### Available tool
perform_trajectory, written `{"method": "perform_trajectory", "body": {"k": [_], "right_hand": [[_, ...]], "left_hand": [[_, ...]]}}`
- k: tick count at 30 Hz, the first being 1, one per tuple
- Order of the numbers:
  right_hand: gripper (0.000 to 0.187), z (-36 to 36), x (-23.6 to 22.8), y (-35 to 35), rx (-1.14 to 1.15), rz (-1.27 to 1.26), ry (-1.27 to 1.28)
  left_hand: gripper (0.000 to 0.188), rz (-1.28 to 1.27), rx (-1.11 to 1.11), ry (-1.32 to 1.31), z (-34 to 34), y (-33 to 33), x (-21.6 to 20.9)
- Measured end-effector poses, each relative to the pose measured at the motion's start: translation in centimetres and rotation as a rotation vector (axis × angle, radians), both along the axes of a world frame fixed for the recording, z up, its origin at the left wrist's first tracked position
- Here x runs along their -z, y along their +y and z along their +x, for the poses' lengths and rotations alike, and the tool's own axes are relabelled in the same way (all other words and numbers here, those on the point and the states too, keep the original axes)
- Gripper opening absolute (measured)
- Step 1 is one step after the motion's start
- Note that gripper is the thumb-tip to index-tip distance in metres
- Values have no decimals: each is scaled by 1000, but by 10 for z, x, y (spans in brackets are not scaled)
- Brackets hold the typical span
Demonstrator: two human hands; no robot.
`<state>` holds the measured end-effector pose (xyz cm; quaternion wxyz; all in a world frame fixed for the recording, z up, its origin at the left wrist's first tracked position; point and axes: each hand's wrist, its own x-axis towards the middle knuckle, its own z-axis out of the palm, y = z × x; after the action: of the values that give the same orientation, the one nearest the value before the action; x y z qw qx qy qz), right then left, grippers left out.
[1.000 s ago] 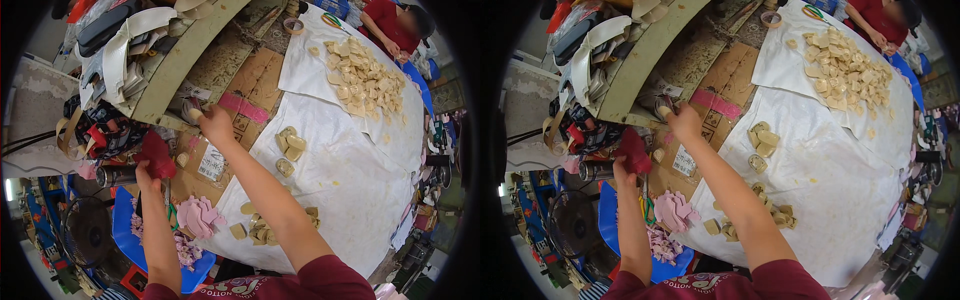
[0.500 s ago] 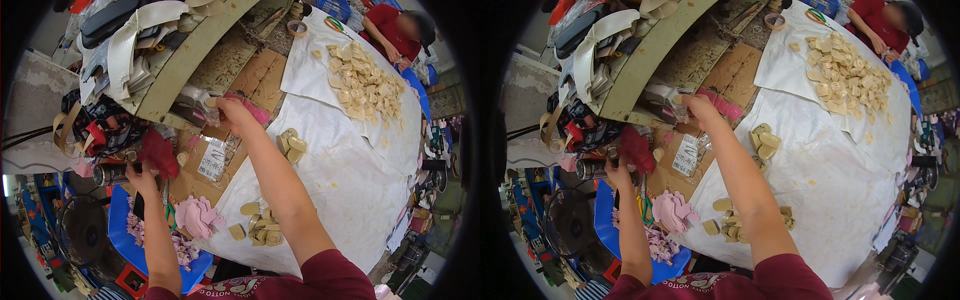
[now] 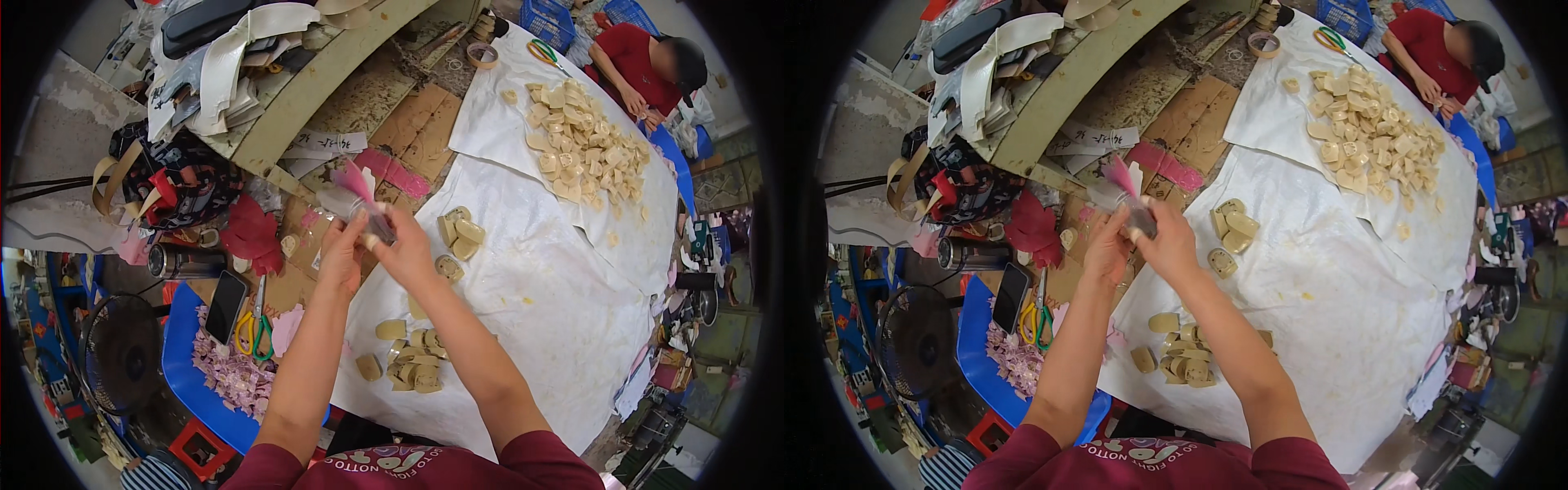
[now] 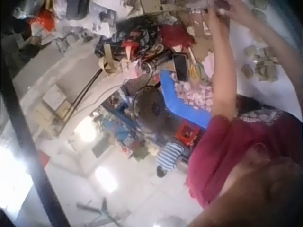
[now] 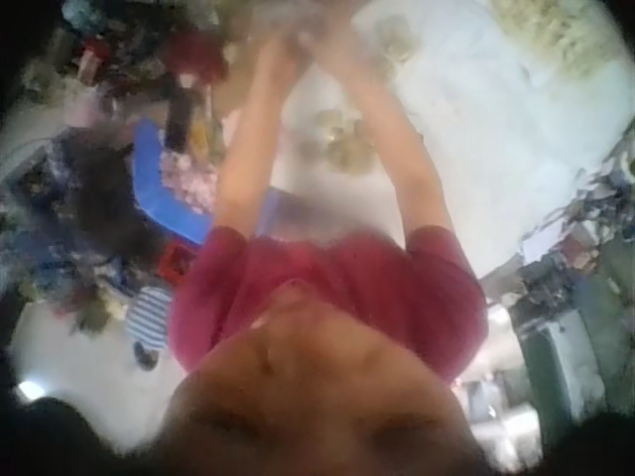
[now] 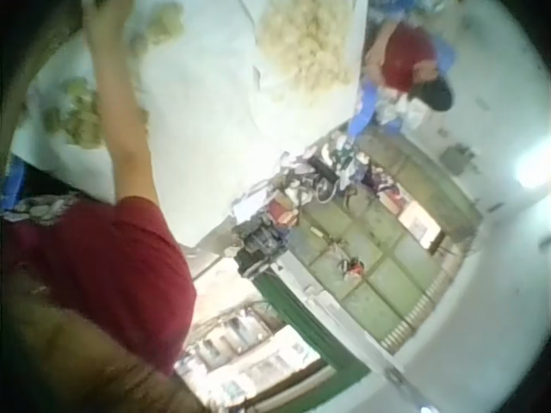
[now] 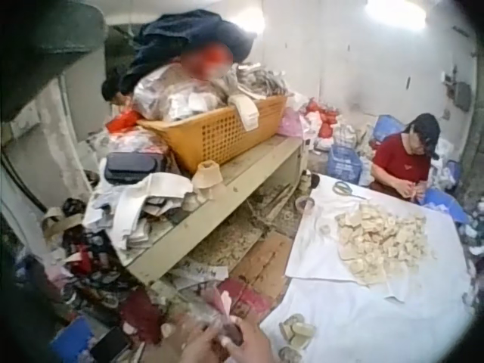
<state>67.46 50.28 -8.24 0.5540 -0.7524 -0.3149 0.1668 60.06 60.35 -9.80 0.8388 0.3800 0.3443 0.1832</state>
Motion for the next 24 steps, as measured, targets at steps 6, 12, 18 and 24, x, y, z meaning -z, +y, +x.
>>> {"method": "perform_trajectory", "body": {"k": [6, 12, 18, 24], "right_hand": [[35, -33, -15, -49, 44, 242, 211], [48, -56, -39, -115, 191, 239, 343], [45, -97, -86, -194, 333, 231, 861], [41, -134, -78, -284, 464, 490, 1046]], "left_hand": [[53, -281, 126, -255, -29, -19, -17], [65, -445, 337, -264, -58, -71, -43], [61, -320, 603, -158, -87, -146, -71], [42, -69, 928, 7, -107, -219, -69]]}}
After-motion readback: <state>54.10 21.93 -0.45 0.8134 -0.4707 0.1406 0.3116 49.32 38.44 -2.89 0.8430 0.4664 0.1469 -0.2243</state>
